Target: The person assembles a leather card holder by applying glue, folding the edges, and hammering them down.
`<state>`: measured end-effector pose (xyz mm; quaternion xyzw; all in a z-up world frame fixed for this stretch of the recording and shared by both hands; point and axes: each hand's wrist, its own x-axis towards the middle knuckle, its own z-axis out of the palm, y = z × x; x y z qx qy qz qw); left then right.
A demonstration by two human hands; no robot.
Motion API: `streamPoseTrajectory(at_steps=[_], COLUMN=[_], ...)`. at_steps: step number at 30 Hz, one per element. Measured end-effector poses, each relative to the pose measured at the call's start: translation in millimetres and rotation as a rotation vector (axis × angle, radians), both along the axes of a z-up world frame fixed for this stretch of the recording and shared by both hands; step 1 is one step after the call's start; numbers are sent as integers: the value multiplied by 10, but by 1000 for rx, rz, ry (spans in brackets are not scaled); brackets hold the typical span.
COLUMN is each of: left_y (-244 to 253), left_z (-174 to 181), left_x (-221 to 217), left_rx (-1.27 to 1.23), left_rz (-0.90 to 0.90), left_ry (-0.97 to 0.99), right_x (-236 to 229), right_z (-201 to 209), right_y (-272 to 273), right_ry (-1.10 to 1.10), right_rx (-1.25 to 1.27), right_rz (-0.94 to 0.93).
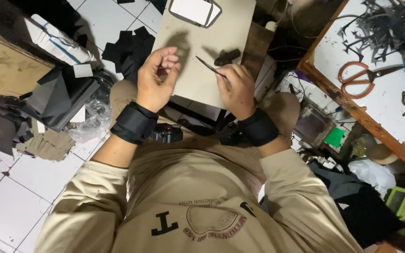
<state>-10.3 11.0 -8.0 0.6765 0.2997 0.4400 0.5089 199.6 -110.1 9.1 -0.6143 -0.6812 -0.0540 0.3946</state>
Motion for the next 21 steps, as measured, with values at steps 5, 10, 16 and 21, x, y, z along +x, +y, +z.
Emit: streamPoseTrajectory(at_steps=[5,10,16,21], left_y=[6,-6,-17,101], left_z=[-112,-256,-523,-681], left_x=[-8,-43,122,156], left_rx=[16,-36,228,333], left_rz=[-40,-169,-342,-323], left_ry=[159,434,533,581], right_x=[-195,21,199,-21], right_z=[-199,-394,-599,-623], right_y=[139,63,17,98], right_ry=[-39,36,84,320], right_rx=[-197,-375,-534,-579], right_rz=[144,206,173,256])
